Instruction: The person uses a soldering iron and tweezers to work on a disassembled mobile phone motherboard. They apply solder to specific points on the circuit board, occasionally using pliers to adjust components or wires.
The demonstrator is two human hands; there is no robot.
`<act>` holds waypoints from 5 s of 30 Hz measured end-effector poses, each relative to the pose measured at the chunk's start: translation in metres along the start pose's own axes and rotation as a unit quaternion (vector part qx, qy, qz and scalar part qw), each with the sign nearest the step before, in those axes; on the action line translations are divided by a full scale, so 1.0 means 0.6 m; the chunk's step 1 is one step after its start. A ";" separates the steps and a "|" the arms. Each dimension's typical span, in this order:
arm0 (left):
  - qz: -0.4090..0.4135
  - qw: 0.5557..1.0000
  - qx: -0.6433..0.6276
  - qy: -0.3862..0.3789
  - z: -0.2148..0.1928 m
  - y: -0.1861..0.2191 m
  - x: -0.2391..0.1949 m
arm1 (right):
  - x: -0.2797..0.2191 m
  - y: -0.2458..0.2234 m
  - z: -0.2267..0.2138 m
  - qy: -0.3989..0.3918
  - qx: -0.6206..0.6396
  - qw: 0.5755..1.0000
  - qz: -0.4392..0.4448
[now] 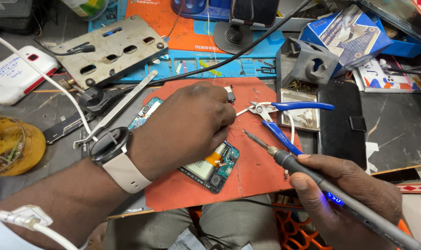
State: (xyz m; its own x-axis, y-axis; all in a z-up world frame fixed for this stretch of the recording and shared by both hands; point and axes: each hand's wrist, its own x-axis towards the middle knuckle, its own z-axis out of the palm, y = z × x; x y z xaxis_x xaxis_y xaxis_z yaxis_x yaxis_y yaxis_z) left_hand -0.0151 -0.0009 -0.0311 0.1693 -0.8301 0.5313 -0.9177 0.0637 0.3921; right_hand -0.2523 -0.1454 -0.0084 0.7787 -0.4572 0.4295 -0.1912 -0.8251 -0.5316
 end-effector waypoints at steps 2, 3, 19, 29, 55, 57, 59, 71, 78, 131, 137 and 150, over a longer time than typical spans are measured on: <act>0.015 1.000 -0.001 0.009 0.002 0.001 0.001 | 0.000 -0.005 0.003 -0.002 -0.005 1.000 0.003; 0.017 1.000 0.006 0.010 0.003 0.001 0.001 | 0.000 -0.008 0.004 -0.003 -0.010 1.000 -0.001; 0.021 0.999 0.034 0.016 0.001 0.004 -0.002 | 0.003 0.045 -0.003 -0.183 0.001 0.983 0.011; 0.046 0.998 0.035 0.017 -0.007 0.003 -0.003 | -0.012 0.019 -0.007 -0.002 -0.033 0.999 -0.018; 0.060 0.997 0.051 -0.019 -0.007 0.011 -0.002 | 0.001 0.038 0.072 0.077 0.006 0.997 -0.008; 0.062 0.996 0.054 -0.018 -0.007 0.009 -0.002 | 0.002 0.042 0.059 0.043 0.035 0.995 -0.079; 0.061 0.996 0.061 -0.016 -0.007 0.010 -0.002 | 0.005 0.039 0.044 -0.001 0.045 0.991 -0.125; 0.007 0.996 0.015 0.085 -0.023 0.003 -0.005 | 0.013 -0.018 -0.016 -0.038 0.051 0.998 -0.028; 0.012 0.998 -0.018 0.060 -0.029 0.012 -0.006 | 0.045 -0.023 -0.053 -0.070 -0.040 0.995 -0.061; 0.005 1.000 0.000 0.021 -0.012 0.005 -0.007 | 0.031 -0.033 -0.038 -0.035 -0.040 0.996 -0.070; -0.002 1.000 0.016 0.003 0.000 0.006 -0.005 | 0.027 -0.010 -0.013 -0.077 -0.023 0.996 -0.044; -0.013 1.000 0.018 -0.018 0.001 0.011 -0.003 | 0.041 -0.036 -0.004 -0.068 -0.003 0.997 -0.032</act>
State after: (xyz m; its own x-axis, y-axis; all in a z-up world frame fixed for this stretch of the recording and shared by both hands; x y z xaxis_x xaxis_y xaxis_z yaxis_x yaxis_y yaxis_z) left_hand -0.0218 0.0009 -0.0299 0.1807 -0.8507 0.4937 -0.9256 0.0228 0.3779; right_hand -0.2304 -0.1393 0.0153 0.8633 -0.3542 0.3596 -0.1416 -0.8537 -0.5011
